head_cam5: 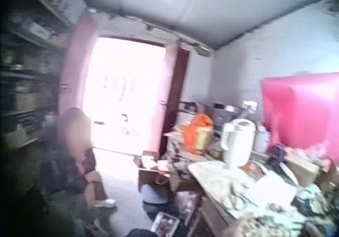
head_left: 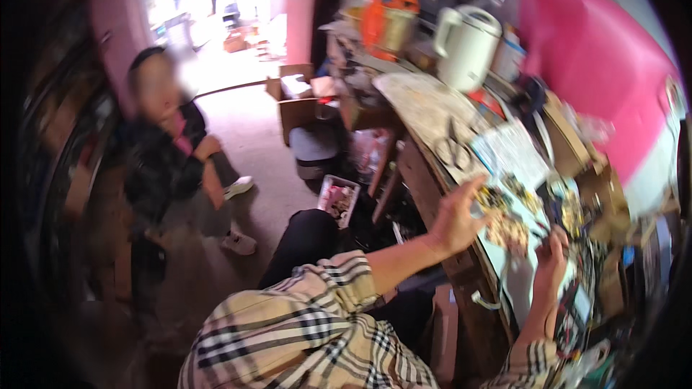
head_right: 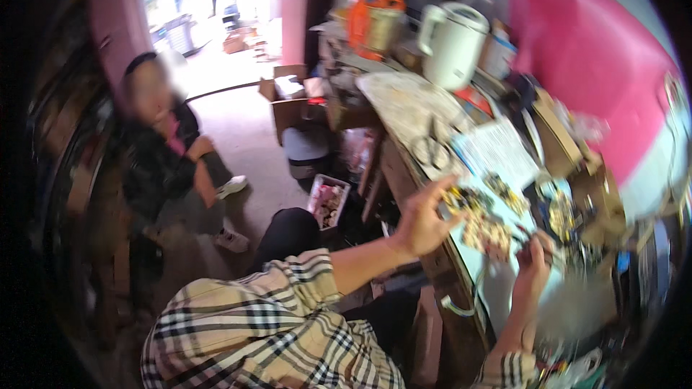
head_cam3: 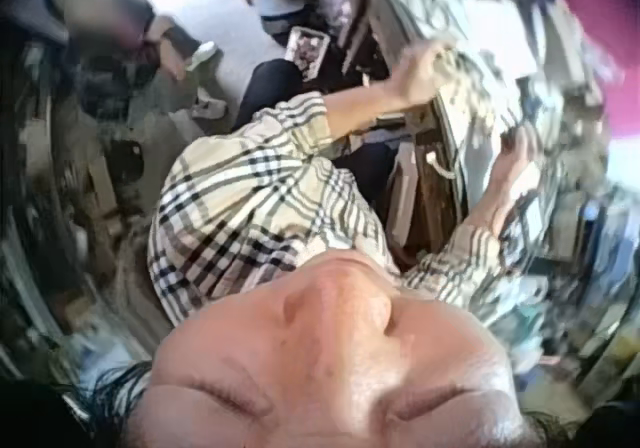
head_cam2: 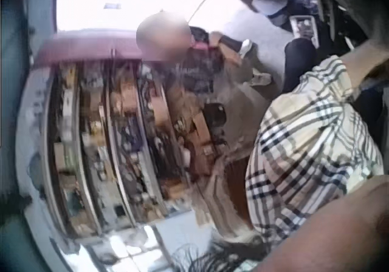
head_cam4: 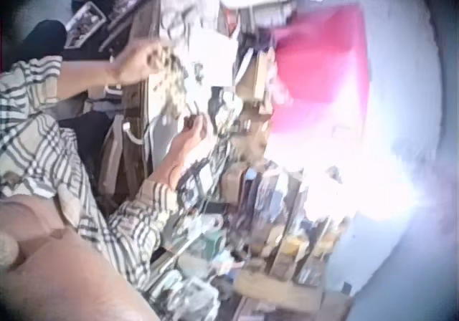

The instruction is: The person sits on the floor and uses a multimeter to test points on a small circuit board. They repeatedly place the probes on different components, flip the board over, and continue testing while another person sits nearby.

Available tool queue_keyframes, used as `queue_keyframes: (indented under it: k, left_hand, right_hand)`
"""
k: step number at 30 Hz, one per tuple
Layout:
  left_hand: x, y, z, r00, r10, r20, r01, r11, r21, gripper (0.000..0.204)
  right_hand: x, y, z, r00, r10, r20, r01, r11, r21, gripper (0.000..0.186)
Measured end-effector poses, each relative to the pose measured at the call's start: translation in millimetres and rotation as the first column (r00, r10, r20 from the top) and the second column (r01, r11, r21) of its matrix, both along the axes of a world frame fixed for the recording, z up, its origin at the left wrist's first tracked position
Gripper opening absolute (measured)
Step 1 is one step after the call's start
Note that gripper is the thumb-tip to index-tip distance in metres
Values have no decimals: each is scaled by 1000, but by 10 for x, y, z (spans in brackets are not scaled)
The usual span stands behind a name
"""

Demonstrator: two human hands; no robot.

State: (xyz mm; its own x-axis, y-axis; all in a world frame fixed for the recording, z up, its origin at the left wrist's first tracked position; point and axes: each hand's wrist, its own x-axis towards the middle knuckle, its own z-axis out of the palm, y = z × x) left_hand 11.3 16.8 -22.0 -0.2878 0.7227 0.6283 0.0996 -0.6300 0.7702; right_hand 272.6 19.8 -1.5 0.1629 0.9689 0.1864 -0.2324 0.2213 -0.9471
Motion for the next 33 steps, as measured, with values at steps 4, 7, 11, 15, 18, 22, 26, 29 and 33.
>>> queue_keyframes:
  k: [4, 7, 11, 15, 18, 22, 26, 29, 33]
  left_hand:
    - [-249, -170, 136, 990, 94, -107, -107, 986, -129, 54]
    - [-299, -143, -2, 998, -4, 67, 11, 995, -103, 56]
    - [-192, -171, -31, 992, -120, 23, 122, 990, -76, 57]
    - [-127, -191, -24, 979, -184, 84, 194, 973, -124, 58]
    - [-76, -279, 79, 945, -243, 218, 280, 947, -156, 56]
    - [-115, -248, 33, 941, -227, 251, 277, 943, -186, 50]
    - [-150, -281, 53, 915, -279, 293, 340, 923, -181, 49]
    - [-133, -267, 13, 923, -271, 274, 328, 926, -189, 52]
    - [-131, -281, 18, 922, -273, 274, 329, 927, -182, 55]
  right_hand:
    - [-149, 135, -50, 995, 26, -100, -35, 995, -94, 11]
    - [-306, 33, 80, 990, 33, -136, -40, 998, -51, 7]
    - [-258, -117, 162, 991, 40, -127, -44, 999, -31, 9]
    - [-297, -106, 178, 993, 26, -111, -30, 999, -34, 13]
    - [-271, -91, 149, 992, 36, -121, -39, 999, -26, 15]
    - [-342, -121, 300, 970, -26, 240, 15, 999, 51, 21]
    - [-342, -170, 408, 836, -113, 537, 82, 993, 81, 26]
    - [-375, -234, 467, 707, -161, 689, 174, 983, 52, 26]
    - [-309, -225, 497, 610, -197, 768, 205, 975, 87, 28]
